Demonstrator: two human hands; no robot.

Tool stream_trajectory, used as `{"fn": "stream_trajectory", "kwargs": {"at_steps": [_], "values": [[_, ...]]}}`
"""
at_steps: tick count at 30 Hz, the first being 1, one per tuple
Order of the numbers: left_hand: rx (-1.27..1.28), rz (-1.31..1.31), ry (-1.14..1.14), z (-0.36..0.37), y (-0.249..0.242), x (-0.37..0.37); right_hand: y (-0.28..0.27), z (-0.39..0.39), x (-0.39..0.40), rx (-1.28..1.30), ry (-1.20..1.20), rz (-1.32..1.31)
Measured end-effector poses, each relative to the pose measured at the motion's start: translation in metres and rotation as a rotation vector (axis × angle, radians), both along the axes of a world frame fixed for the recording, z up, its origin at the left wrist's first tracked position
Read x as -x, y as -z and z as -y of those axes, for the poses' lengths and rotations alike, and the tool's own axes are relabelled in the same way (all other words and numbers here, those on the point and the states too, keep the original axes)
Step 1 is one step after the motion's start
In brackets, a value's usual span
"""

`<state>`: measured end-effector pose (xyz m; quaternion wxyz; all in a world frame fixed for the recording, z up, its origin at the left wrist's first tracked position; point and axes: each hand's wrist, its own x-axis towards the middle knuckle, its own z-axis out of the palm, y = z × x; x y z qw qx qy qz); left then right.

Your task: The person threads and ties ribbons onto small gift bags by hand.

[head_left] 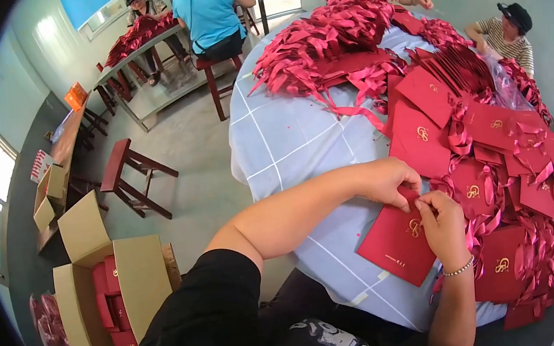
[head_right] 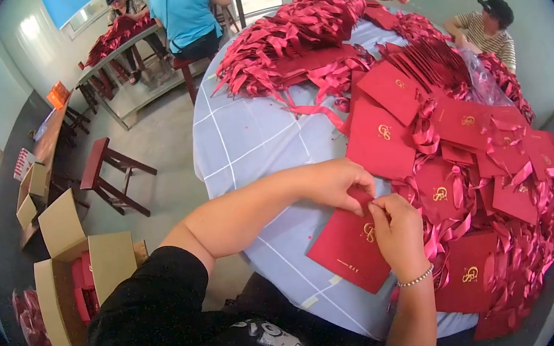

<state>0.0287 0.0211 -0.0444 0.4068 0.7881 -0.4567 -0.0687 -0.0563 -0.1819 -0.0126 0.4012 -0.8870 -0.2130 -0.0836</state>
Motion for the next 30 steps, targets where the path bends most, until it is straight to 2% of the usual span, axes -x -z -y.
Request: {"fn": "stream_trajectory", "kwargs": {"at_steps": [3,5,7,8,13,15,19,22,25,30], "values": [[-0.064,-0.075,0.036,-0.007,-0.019,0.004,-0.004,-0.003,0.002,-0.199,0.069,-0.197],[-0.035,-0.190,0.083,-0.008,-0.020,0.004,-0.003,-0.001,0.000,-0.116,0.023,-0.015],[0.042,-0.243,0.122,-0.010,-0.010,-0.001,-0.001,0.001,-0.003,-0.102,0.042,-0.033],[0.092,-0.258,0.126,-0.011,-0.007,-0.003,0.002,0.003,-0.003,-0.158,0.072,-0.180],[-0.055,-0.480,0.053,-0.017,-0.024,0.000,0.005,0.006,-0.009,-0.166,0.065,-0.296],[-0.082,-0.452,0.035,-0.017,-0.026,-0.001,0.015,0.008,-0.014,-0.195,0.022,-0.132],[-0.095,-0.384,0.012,-0.018,-0.026,0.000,0.008,0.009,-0.012,-0.082,-0.014,-0.019],[-0.031,-0.413,0.049,-0.017,-0.020,-0.003,0.009,0.010,-0.012,-0.144,-0.034,-0.111],[-0.054,-0.432,0.027,-0.016,-0.021,-0.002,0.011,0.004,-0.010,-0.388,0.123,-0.378],[-0.044,-0.356,0.022,-0.013,-0.025,0.000,0.022,0.004,-0.010,-0.231,0.074,-0.101]]}}
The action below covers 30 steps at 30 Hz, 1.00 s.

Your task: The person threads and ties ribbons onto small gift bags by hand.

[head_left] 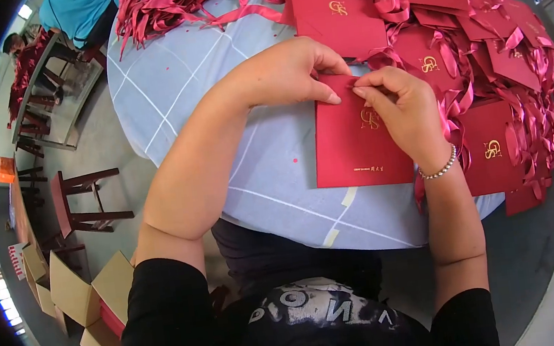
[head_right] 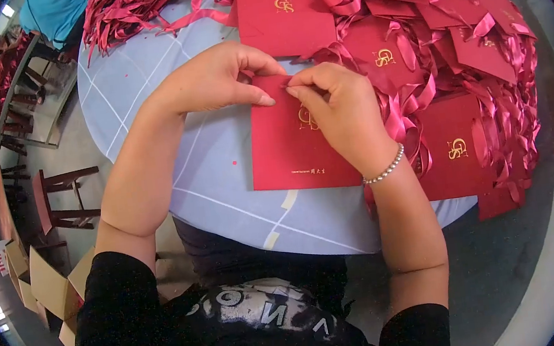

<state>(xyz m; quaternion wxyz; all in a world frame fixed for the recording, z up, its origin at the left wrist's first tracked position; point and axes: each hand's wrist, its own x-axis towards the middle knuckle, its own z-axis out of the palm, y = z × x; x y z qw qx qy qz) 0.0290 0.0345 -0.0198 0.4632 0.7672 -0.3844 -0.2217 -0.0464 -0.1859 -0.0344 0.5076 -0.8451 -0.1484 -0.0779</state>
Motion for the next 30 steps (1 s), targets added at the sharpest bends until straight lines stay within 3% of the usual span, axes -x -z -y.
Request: {"fn": "stream_trajectory", "kwargs": {"at_steps": [7,13,17,20,24,27,30], "values": [[0.012,0.004,-0.061,0.001,0.003,0.006,-0.001,-0.011,0.004,0.136,0.027,0.111],[0.001,0.174,-0.050,0.008,-0.002,0.016,-0.006,-0.013,0.011,0.293,0.063,0.218],[0.003,0.208,-0.052,0.010,0.000,0.018,0.000,-0.026,0.017,0.489,0.126,0.476],[-0.018,0.194,-0.050,0.008,-0.002,0.017,0.001,-0.029,0.017,0.488,0.129,0.488],[-0.056,0.175,-0.036,0.007,0.004,0.009,-0.014,-0.019,0.020,0.336,-0.037,0.314],[-0.016,0.155,-0.029,0.007,0.004,0.010,-0.026,-0.009,0.024,0.476,-0.052,0.359],[0.015,0.097,0.003,0.009,0.004,0.011,-0.023,-0.007,0.020,0.413,-0.055,0.461]]}}
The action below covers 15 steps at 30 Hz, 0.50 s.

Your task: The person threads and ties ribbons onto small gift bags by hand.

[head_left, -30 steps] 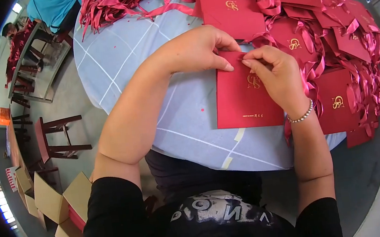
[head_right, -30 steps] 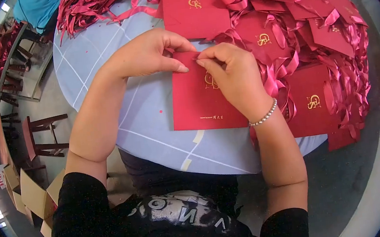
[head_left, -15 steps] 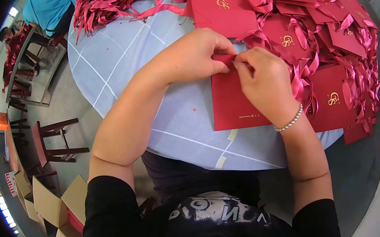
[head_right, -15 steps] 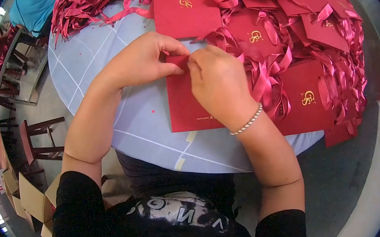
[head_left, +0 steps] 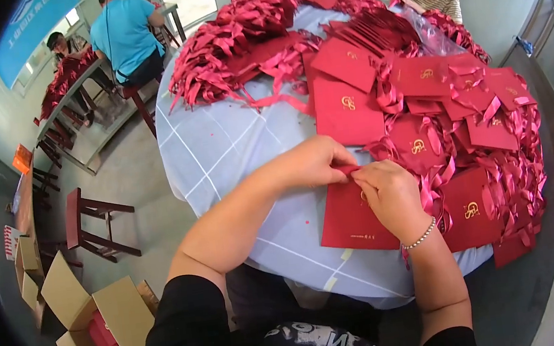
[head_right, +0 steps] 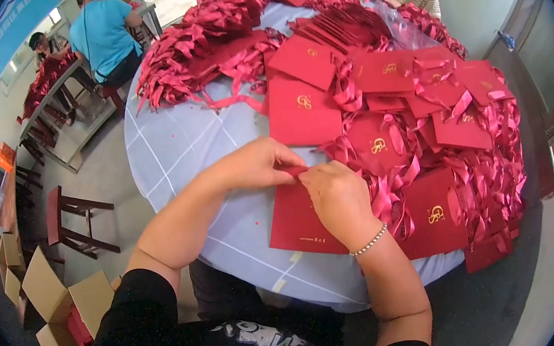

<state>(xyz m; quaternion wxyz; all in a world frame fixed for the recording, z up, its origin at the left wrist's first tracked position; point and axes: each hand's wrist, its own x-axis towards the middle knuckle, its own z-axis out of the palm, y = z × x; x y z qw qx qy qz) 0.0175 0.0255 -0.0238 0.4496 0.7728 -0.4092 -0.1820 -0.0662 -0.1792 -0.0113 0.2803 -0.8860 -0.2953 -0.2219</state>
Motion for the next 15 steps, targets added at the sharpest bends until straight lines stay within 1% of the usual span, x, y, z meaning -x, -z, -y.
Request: {"fn": "stream_trajectory", "kwargs": {"at_steps": [2,3,6,9,12,13,15], "values": [[-0.022,0.001,0.015,0.003,-0.003,0.004,-0.002,-0.003,0.000,-0.013,0.007,-0.014],[-0.056,-0.087,0.014,0.004,-0.007,0.007,-0.002,-0.004,0.000,-0.020,0.011,-0.026],[0.033,-0.082,0.064,0.004,0.003,0.005,0.005,-0.002,-0.004,-0.038,0.009,-0.012],[0.000,0.056,0.082,0.000,-0.004,0.006,-0.007,0.002,-0.002,-0.085,-0.052,-0.117],[0.069,0.103,0.065,0.001,-0.015,0.016,-0.019,0.005,-0.004,-0.305,-0.050,-0.136],[0.039,0.116,0.032,-0.002,-0.020,0.020,-0.022,0.007,-0.004,-0.296,-0.001,-0.147],[-0.017,0.150,-0.034,0.004,-0.028,0.026,-0.026,0.016,-0.005,-0.158,-0.021,-0.271]]}}
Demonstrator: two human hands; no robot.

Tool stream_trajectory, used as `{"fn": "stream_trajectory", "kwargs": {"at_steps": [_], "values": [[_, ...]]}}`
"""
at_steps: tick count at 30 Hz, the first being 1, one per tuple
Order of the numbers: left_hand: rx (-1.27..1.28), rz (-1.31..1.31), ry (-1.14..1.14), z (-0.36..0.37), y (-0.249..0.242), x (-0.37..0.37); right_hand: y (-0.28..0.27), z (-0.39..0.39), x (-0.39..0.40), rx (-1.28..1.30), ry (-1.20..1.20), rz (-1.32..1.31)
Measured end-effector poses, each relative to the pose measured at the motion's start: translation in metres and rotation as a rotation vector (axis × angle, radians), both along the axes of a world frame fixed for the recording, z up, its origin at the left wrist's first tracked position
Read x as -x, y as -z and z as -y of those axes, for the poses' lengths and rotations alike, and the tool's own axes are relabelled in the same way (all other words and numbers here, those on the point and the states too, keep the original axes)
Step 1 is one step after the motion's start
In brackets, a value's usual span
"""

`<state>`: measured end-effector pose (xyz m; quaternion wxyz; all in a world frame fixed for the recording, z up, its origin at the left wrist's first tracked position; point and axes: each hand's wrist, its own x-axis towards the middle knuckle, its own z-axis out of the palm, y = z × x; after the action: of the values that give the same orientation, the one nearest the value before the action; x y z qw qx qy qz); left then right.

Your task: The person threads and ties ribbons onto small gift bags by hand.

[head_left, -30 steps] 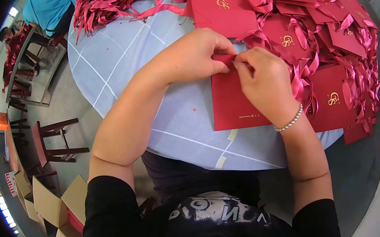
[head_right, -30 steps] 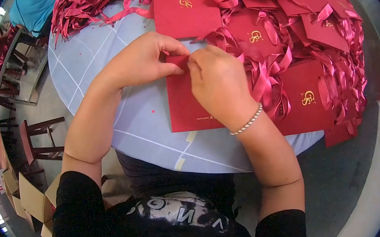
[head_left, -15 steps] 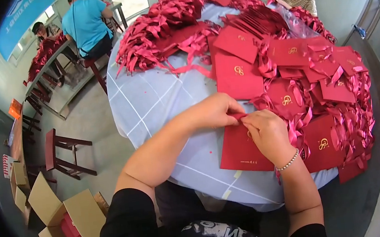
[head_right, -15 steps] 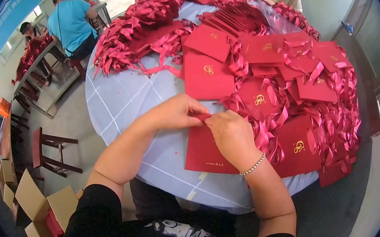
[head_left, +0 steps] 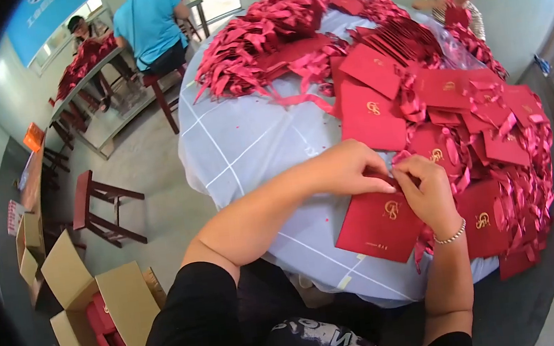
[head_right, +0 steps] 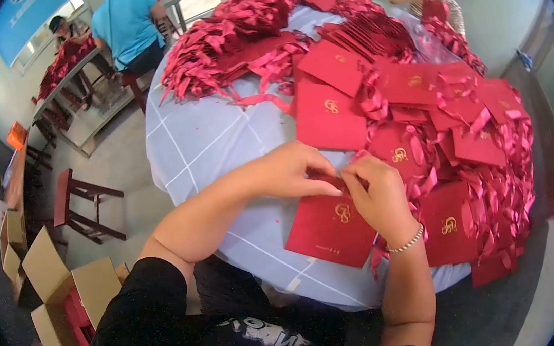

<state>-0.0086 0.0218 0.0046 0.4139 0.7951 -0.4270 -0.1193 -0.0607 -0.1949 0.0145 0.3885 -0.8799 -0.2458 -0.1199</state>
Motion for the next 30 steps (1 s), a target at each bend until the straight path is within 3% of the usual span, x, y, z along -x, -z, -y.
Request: {"fn": "stream_trajectory", "kwargs": {"at_steps": [4,7,10,13,19,30], "values": [[0.035,0.272,-0.042,0.007,0.009,0.010,-0.001,0.012,0.001,0.107,-0.108,-0.295],[0.137,0.438,0.057,0.007,0.012,0.009,-0.005,0.019,-0.004,0.094,-0.207,-0.508],[0.306,0.526,0.147,0.003,0.002,0.011,-0.002,0.033,-0.008,-0.104,-0.282,-0.768],[0.305,0.586,0.161,0.003,-0.001,0.015,0.000,0.024,0.002,-0.415,-0.212,-0.851],[0.331,0.658,0.229,0.004,-0.005,0.022,0.005,0.031,-0.004,-0.263,-0.287,-0.908],[0.306,0.615,0.244,0.001,-0.007,0.023,0.013,0.020,-0.005,-0.482,-0.209,-0.959]]}}
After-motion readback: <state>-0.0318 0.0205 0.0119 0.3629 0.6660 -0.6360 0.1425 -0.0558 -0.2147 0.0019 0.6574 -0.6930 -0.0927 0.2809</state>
